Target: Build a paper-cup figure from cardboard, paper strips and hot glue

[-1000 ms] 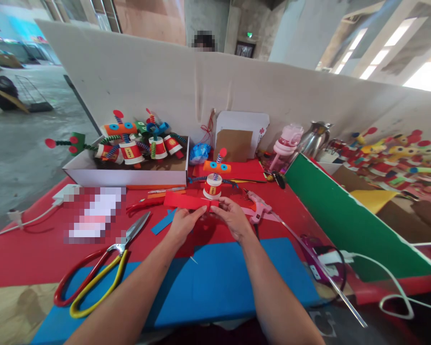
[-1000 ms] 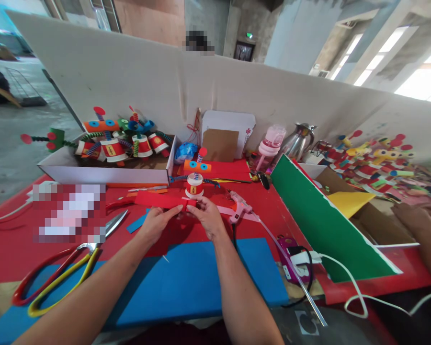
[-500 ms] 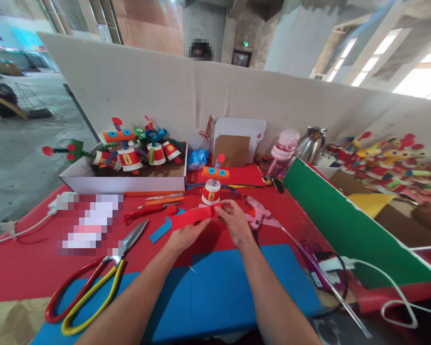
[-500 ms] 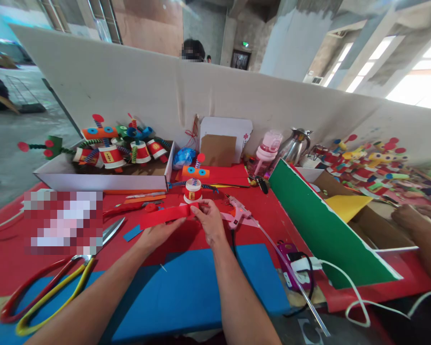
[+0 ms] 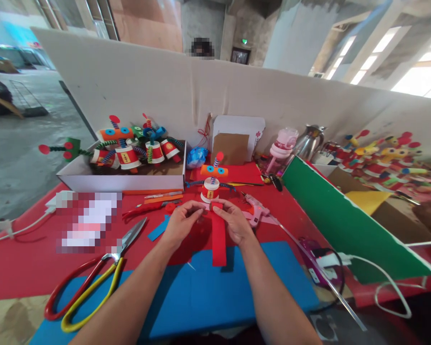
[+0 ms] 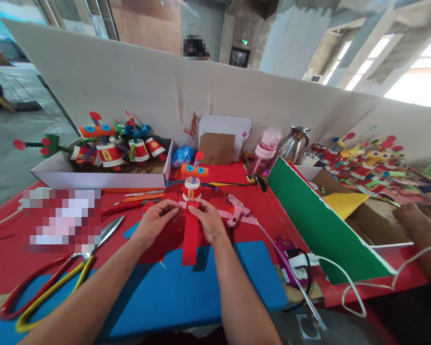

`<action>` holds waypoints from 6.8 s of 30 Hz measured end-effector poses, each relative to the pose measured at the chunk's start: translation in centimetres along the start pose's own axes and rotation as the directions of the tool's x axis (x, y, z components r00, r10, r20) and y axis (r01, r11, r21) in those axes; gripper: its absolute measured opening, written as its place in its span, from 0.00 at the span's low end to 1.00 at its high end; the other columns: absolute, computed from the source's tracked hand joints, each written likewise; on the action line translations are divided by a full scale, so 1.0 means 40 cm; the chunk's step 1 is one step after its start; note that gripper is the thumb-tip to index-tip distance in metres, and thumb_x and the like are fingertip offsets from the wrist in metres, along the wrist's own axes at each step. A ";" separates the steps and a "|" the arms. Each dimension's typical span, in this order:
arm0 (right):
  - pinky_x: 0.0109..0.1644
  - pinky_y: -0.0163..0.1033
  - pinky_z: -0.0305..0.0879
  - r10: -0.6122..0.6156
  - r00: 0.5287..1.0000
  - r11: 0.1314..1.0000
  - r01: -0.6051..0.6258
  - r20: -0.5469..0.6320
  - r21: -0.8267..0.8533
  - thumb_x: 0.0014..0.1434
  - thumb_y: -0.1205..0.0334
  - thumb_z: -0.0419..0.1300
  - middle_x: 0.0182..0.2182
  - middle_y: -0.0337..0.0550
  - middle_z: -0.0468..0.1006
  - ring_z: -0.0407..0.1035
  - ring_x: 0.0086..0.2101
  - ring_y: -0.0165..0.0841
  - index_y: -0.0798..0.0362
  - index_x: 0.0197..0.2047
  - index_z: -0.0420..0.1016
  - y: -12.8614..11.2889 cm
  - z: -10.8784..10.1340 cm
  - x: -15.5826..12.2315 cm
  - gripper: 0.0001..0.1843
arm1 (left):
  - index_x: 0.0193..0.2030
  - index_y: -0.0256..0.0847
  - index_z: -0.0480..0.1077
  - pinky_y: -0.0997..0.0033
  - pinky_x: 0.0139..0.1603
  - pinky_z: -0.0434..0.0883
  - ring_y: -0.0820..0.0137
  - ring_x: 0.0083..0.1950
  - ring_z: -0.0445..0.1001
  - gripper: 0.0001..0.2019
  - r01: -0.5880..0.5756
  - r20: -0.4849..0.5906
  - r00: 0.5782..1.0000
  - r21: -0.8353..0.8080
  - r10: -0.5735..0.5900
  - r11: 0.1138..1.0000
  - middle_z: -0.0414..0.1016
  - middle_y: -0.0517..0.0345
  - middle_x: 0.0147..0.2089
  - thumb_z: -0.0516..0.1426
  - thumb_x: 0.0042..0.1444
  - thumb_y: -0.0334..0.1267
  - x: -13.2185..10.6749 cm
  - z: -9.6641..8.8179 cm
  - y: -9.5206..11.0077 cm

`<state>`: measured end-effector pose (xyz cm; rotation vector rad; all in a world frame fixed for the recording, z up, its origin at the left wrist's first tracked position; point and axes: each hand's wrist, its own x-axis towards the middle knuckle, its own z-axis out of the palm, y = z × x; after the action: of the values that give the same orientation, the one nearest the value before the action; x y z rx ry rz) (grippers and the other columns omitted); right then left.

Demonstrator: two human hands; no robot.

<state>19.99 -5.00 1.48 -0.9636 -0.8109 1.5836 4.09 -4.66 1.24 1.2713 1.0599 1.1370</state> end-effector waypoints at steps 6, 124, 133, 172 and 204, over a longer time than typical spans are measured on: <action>0.45 0.39 0.69 -0.028 0.999 0.999 0.028 0.016 -0.044 0.38 0.57 0.74 0.36 0.39 0.81 0.74 0.38 0.34 0.49 0.37 0.80 0.009 0.002 0.001 0.20 | 0.36 0.40 0.76 0.67 0.44 0.71 0.66 0.37 0.75 0.11 -0.050 0.003 0.999 0.065 0.050 0.997 0.78 0.57 0.32 0.61 0.43 0.38 -0.004 0.012 0.004; 0.26 0.32 0.66 -0.068 0.997 0.985 0.064 -0.020 -0.159 0.37 0.60 0.73 0.22 0.36 0.79 0.72 0.22 0.29 0.53 0.27 0.74 -0.004 -0.011 -0.001 0.15 | 0.34 0.44 0.79 0.69 0.40 0.70 0.67 0.36 0.74 0.12 -0.342 0.126 0.939 0.451 0.320 0.825 0.80 0.55 0.33 0.55 0.48 0.33 0.011 -0.015 0.029; 0.31 0.36 0.70 -0.214 0.977 0.916 0.197 -0.010 -0.348 0.41 0.65 0.66 0.22 0.35 0.78 0.73 0.25 0.32 0.50 0.24 0.74 0.025 -0.015 0.019 0.05 | 0.35 0.40 0.78 0.70 0.37 0.70 0.65 0.37 0.76 0.12 -0.180 0.126 0.980 0.244 0.153 0.953 0.81 0.56 0.35 0.58 0.42 0.36 0.002 -0.021 0.057; 0.41 0.38 0.72 -0.291 0.946 0.785 0.321 0.143 -0.529 0.50 0.66 0.58 0.32 0.41 0.81 0.78 0.36 0.34 0.51 0.38 0.69 0.027 -0.018 0.012 0.09 | 0.23 0.37 0.70 0.76 0.27 0.58 0.77 0.24 0.61 0.13 -0.097 0.013 0.995 0.124 0.096 0.988 0.67 0.65 0.21 0.62 0.47 0.45 0.006 -0.003 0.024; 0.42 0.38 0.71 -0.358 0.886 0.646 0.464 0.296 -0.606 0.52 0.64 0.58 0.29 0.40 0.80 0.77 0.35 0.34 0.50 0.42 0.67 0.031 0.019 -0.013 0.12 | 0.56 0.43 0.61 0.71 0.25 0.59 0.55 0.33 0.77 0.24 0.224 -0.229 0.955 0.974 -0.189 -0.043 0.80 0.47 0.39 0.46 0.50 0.31 -0.356 -0.356 0.082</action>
<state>18.83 -5.78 0.81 -1.0474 -1.6565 0.9574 -12.18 -16.72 3.59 2.0468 2.2160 -0.1757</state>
